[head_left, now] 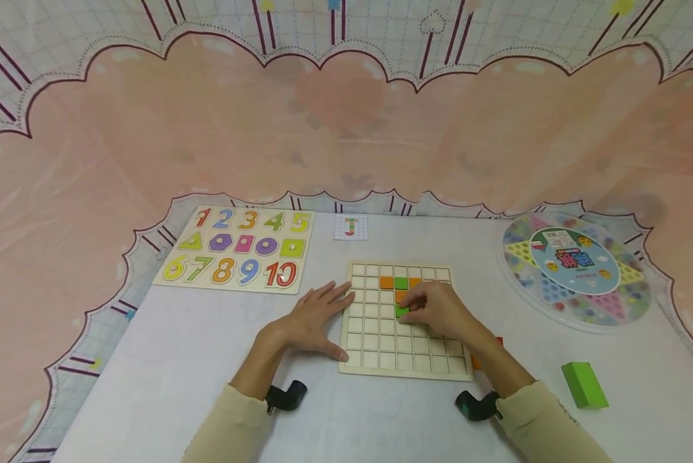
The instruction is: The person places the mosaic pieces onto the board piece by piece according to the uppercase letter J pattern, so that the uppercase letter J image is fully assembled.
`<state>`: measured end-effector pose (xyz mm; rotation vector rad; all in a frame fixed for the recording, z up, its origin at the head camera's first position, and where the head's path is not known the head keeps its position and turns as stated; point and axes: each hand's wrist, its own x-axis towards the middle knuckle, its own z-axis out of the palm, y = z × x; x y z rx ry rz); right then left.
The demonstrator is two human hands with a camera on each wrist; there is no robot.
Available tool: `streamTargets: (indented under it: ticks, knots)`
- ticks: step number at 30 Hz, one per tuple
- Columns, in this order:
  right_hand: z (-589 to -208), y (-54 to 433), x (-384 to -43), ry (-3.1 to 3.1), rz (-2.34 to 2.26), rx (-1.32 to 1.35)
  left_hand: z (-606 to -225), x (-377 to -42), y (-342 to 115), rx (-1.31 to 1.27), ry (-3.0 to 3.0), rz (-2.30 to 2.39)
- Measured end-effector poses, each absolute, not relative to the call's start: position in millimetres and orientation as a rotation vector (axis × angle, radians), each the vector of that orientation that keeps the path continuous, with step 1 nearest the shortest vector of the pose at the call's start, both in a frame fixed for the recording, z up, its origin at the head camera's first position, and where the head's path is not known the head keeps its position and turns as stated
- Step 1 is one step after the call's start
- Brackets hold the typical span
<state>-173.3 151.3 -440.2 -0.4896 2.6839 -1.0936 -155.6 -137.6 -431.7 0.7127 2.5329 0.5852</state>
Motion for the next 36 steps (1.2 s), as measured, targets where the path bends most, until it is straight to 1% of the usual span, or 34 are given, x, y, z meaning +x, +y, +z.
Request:
streamTargets:
  ticks: [27,36]
  knots:
    - [-438.2,149.1,-174.2,2.708,-1.007,-0.451,-434.2,-157.1,-137.5,0.692,2.533,0.567]
    - [-431.3,169.2,-164.8,2.558,-1.205,-0.383,-433.5,-156.7,-138.1,0.7,2.529,0.589]
